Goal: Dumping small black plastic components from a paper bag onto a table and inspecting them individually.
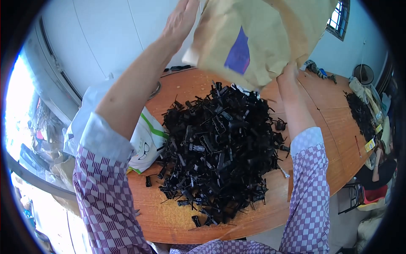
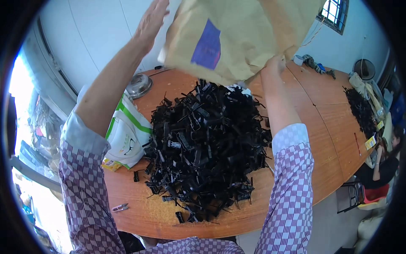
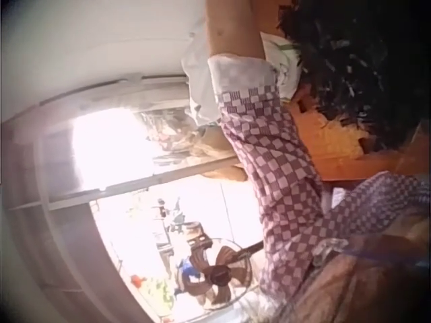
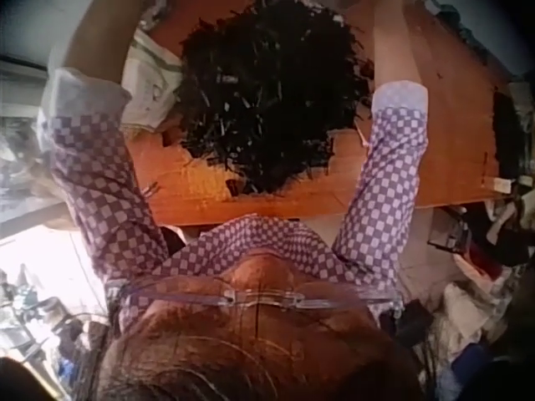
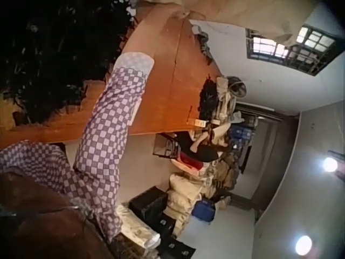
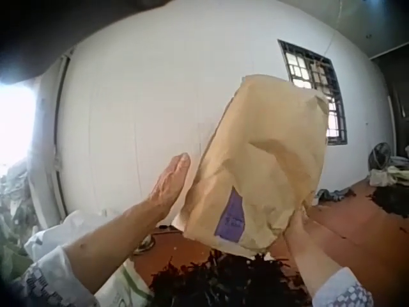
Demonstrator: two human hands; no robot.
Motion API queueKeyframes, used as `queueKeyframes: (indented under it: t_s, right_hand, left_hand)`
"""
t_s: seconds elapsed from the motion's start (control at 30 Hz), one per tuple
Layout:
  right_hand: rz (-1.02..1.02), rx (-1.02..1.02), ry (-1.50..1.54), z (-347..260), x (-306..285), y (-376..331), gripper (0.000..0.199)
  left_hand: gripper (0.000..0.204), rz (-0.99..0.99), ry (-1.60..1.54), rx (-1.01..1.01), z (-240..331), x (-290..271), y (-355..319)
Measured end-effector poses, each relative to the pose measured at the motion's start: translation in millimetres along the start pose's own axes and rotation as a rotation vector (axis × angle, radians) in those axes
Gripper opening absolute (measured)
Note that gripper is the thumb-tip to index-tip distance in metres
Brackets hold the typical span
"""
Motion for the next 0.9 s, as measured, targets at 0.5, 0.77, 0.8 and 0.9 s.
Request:
queueKeyframes:
  t_s: [0.5,0.77,0.8,0.9]
  right_hand:
    - [-0.099,0.564,0.086,81.8,-65.9,-31.9,0.034]
    - [-0.027,0.482,0.198,104.6,-85.8,-63.3,0.035]
    - [-0.067,0.497,0.198,100.6,-81.5,-70.8,0.036]
    - [-0.139,0.55,0.102,94.3,-87.1,-59.0,0.028]
  left_hand:
    - [0.044,-0.672,0.442,0.082,-48.1,24.6,-172.9]
    - [0.043,-0.766,0.511,0.089,-45.5,36.7,-195.0]
    - [0.043,-0.768,0.506,0.101,-43.3,34.8,-196.1]
    - [0.043,-0.749,0.488,0.098,-37.9,35.9,-195.3]
Point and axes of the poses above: each hand's wrist, its own y-axis towards the middle knuckle, its own x-axis out of the palm, z = x × y, the point moved 4 cm from there along y, towards the middle knuckle, and after that the axes turned 5 degrees about -z, right-handed, at the moved point
